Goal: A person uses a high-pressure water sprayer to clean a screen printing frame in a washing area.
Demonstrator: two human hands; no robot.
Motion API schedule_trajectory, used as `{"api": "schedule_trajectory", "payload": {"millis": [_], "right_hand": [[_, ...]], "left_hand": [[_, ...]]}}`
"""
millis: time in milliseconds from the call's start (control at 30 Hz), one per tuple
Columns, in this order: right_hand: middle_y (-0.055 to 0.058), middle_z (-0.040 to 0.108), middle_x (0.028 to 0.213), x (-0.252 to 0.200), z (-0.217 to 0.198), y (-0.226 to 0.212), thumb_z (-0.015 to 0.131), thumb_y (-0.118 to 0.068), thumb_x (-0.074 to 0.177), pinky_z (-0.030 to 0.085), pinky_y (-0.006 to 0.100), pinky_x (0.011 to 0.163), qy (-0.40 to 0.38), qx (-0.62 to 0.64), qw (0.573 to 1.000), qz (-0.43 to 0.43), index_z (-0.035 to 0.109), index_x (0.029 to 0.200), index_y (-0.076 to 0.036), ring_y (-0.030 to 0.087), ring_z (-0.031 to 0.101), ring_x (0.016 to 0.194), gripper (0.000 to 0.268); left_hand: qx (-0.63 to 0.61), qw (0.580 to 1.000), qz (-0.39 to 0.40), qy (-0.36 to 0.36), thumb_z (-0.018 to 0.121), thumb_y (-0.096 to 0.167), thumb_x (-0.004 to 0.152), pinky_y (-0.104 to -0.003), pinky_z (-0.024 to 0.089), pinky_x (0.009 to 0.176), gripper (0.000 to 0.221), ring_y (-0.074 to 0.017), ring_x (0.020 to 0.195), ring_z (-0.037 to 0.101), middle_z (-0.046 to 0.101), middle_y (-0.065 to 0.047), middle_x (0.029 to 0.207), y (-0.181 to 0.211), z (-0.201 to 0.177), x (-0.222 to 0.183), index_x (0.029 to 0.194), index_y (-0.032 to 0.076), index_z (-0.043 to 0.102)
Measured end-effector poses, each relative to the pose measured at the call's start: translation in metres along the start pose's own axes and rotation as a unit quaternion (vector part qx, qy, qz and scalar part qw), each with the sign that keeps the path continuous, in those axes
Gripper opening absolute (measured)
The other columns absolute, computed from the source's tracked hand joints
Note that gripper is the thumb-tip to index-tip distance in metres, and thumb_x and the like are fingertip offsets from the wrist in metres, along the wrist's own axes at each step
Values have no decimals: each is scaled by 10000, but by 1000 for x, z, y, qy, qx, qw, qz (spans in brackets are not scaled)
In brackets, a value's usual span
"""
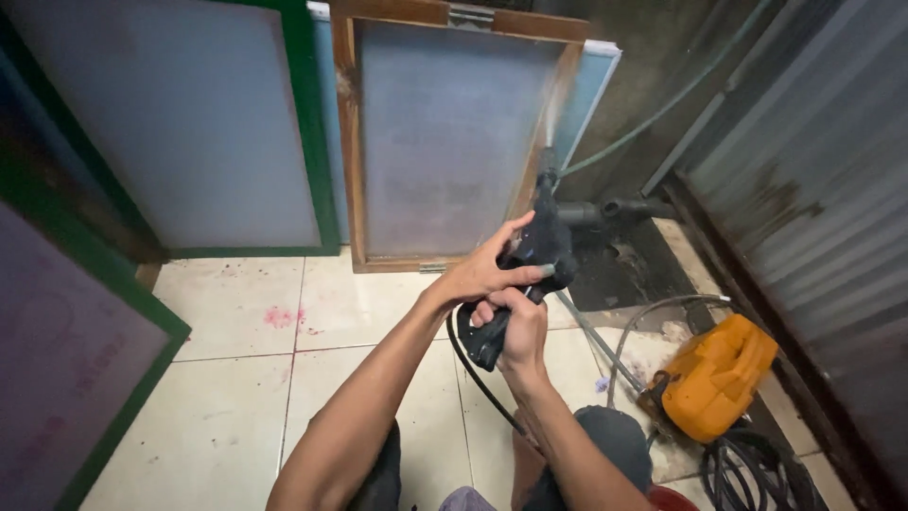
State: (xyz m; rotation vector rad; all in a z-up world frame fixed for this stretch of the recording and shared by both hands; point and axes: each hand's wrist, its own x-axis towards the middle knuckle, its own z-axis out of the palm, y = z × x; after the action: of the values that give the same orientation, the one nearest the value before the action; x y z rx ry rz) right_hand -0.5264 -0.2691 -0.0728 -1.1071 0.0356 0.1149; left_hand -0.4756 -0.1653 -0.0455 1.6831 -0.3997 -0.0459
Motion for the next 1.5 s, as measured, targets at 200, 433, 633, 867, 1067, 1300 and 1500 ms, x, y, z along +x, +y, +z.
{"api": "schedule_trajectory", "payload": {"millis": [200,433,633,867,1067,1300,1500], "right_hand": [[102,385,492,17,-27,-4,585,-74,765,391,349,467,15,29,999,18,485,701,-39,230,433,457,124],[71,350,481,26,-33,-15,586,-90,736,388,319,487,-82,48,994,55,446,673,-89,206,388,462,153],[80,324,470,32,-33,-12,572,-140,742,363,331,481,-144,37,985,91,408,658,-122,242,333,482,185],[64,310,474,33,-22,3,557,-144,738,341,331,488,-203,55,967,143,406,639,-121,238,340,486,182],[33,303,464,32,3,18,591,-63,719,379,304,438,-218,68,961,155,467,700,-101,174,357,429,130],[36,342,471,29,29,33,586,-29,701,371,308,413,-222,63,961,150,506,733,-73,154,376,433,96],[106,397,431,8,49,14,583,-18,729,366,325,390,-185,-44,976,111,534,681,-34,206,388,398,70]], "left_hand": [[11,998,-59,-20,808,580,716,-520,273,1248,1036,-448,1480,347,399,-270,1585,23,13,6,1593,335,313],[62,992,-109,27,791,675,627,-505,289,1249,1159,-433,1450,397,445,-261,1550,47,3,-2,1606,399,235],[76,984,-148,66,779,704,578,-495,345,1218,1197,-418,1402,474,536,-269,1461,68,-7,-22,1603,415,233],[86,974,-185,95,761,686,615,-527,369,1191,1230,-447,1376,497,571,-302,1399,73,-24,-43,1625,355,140],[78,971,-194,117,744,685,644,-561,394,1155,1217,-467,1366,503,574,-312,1388,74,-41,-55,1624,320,123],[80,970,-188,134,725,648,726,-571,392,1160,1167,-486,1363,498,550,-351,1396,57,-62,-67,1627,297,71],[86,977,-178,84,660,695,748,-615,381,1146,1166,-497,1397,447,459,-336,1501,50,-66,-64,1632,278,25]]}}
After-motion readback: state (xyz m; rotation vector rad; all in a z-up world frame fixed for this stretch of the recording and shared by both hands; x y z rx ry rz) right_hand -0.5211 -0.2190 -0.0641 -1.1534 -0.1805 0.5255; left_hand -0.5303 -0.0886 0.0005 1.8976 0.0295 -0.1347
